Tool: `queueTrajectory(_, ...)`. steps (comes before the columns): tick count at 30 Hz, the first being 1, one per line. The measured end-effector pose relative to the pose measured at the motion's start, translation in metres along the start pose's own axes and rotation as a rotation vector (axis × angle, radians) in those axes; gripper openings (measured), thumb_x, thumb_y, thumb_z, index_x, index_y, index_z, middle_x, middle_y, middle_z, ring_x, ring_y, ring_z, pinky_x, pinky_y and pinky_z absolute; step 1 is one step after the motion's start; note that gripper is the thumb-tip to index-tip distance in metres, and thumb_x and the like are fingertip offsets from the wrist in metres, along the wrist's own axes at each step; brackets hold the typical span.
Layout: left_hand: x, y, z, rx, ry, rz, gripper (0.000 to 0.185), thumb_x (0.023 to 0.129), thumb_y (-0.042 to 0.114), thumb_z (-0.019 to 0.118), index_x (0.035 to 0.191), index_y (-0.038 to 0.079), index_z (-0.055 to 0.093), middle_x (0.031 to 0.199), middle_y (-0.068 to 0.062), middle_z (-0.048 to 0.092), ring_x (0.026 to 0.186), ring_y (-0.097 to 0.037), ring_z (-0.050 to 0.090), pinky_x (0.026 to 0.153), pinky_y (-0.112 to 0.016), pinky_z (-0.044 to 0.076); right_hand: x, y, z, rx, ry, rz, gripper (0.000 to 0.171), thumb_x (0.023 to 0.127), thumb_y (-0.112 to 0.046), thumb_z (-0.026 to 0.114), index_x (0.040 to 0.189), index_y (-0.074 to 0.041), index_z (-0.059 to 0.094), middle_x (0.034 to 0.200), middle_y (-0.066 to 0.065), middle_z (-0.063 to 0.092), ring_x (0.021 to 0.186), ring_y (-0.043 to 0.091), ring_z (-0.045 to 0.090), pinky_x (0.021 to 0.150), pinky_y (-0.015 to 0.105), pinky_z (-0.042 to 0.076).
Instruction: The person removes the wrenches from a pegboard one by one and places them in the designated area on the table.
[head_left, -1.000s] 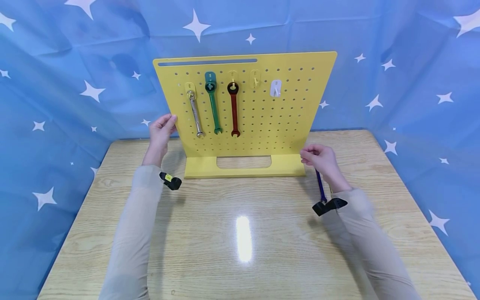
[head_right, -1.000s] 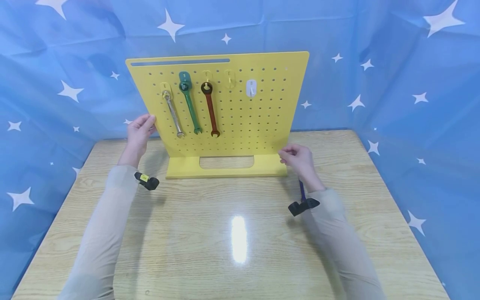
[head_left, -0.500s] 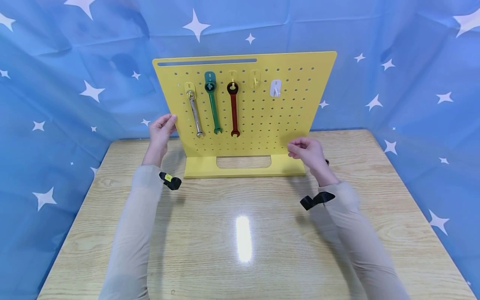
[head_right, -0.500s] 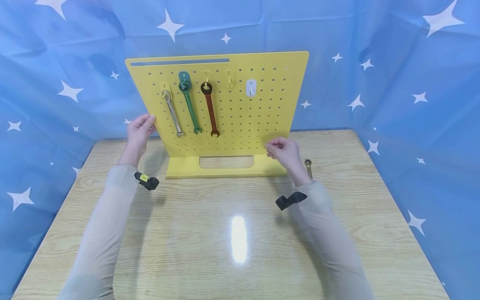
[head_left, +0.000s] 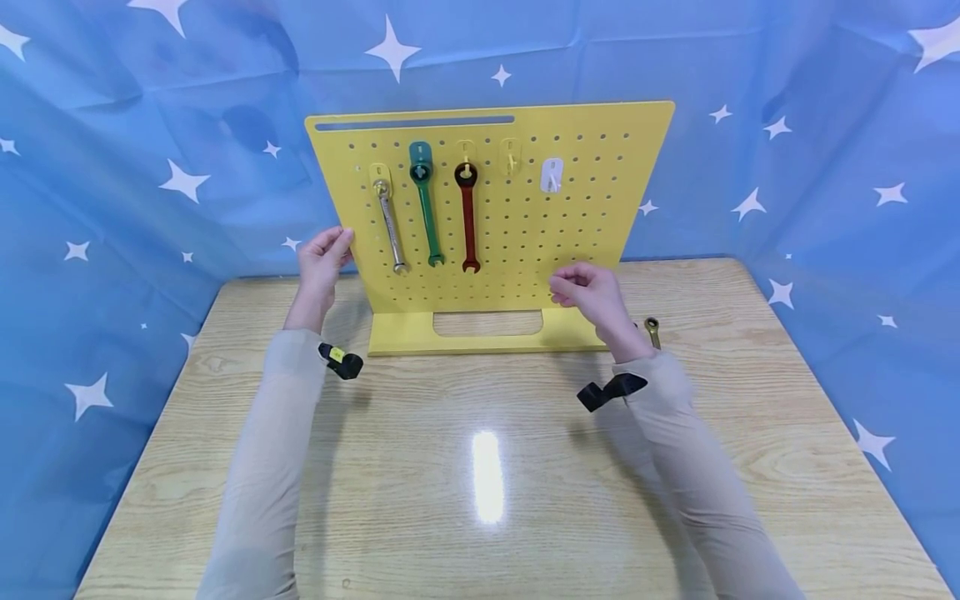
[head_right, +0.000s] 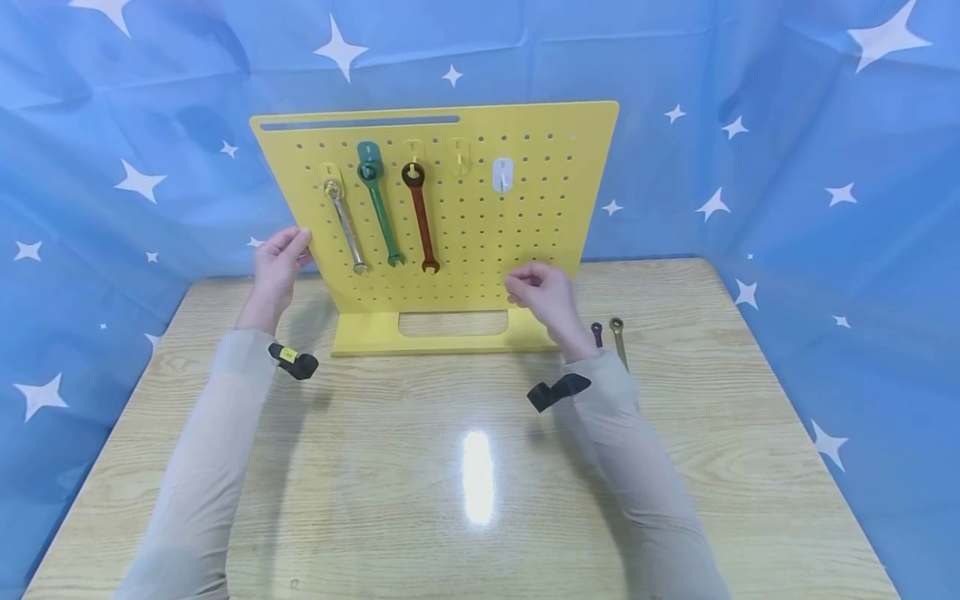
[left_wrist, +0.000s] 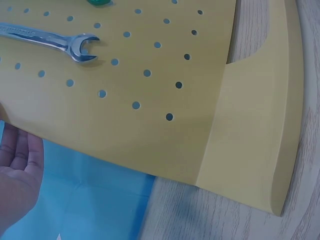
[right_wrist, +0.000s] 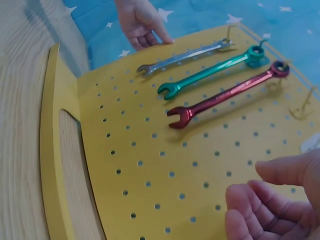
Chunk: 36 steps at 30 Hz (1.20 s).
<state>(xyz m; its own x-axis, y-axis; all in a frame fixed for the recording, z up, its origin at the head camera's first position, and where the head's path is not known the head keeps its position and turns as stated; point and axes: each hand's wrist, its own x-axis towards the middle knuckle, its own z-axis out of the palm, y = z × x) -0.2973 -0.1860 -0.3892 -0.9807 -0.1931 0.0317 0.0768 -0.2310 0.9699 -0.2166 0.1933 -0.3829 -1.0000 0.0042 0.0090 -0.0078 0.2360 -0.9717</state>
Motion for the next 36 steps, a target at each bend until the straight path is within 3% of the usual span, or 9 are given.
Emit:
queueTrajectory(14,0.001,0.000,0.000,-0.007,0.002,-0.010,0.011,0.087,0.011,0.067,0.077,0.017,0.069,0.076,0.005,0.066,0.069,-0.007,0.061,0.068,-0.017,0.052,0.009,-0.018,0.023,0.033,-0.058,-0.065,0.032,0.088,-0.011,0.066,0.113,0.008,0.059,0.090,-0.003,0.062,0.081,0.007,0.060,0.078,0.021,0.052)
queueTrajectory(19,0.001,0.001,0.000,-0.007,0.004,-0.012,0.010,0.086,0.012,0.068,0.078,0.017,0.070,0.076,0.005,0.066,0.070,-0.007,0.061,0.068,-0.017,0.052,0.014,-0.024,0.031,0.003,-0.080,-0.097,0.036,0.088,-0.014,0.067,0.117,0.005,0.059,0.102,0.006,0.063,0.087,0.010,0.059,0.082,0.022,0.049)
queueTrajectory(27,0.001,0.001,0.000,-0.003,0.001,-0.010,0.009,0.087,0.013,0.068,0.078,0.017,0.069,0.076,0.005,0.066,0.070,-0.008,0.061,0.068,-0.018,0.052,0.024,-0.038,0.047,0.047,-0.119,-0.140,0.039,0.087,-0.012,0.068,0.121,0.003,0.057,0.118,0.018,0.060,0.100,0.019,0.057,0.092,0.029,0.047)
queueTrajectory(36,0.003,-0.001,0.000,-0.014,0.004,-0.008,0.011,0.086,0.011,0.068,0.077,0.017,0.070,0.075,0.004,0.066,0.069,-0.008,0.062,0.069,-0.018,0.052,0.037,-0.050,0.063,0.060,-0.127,-0.201,0.043,0.084,-0.007,0.070,0.123,0.002,0.054,0.120,0.017,0.059,0.104,0.024,0.056,0.093,0.030,0.046)
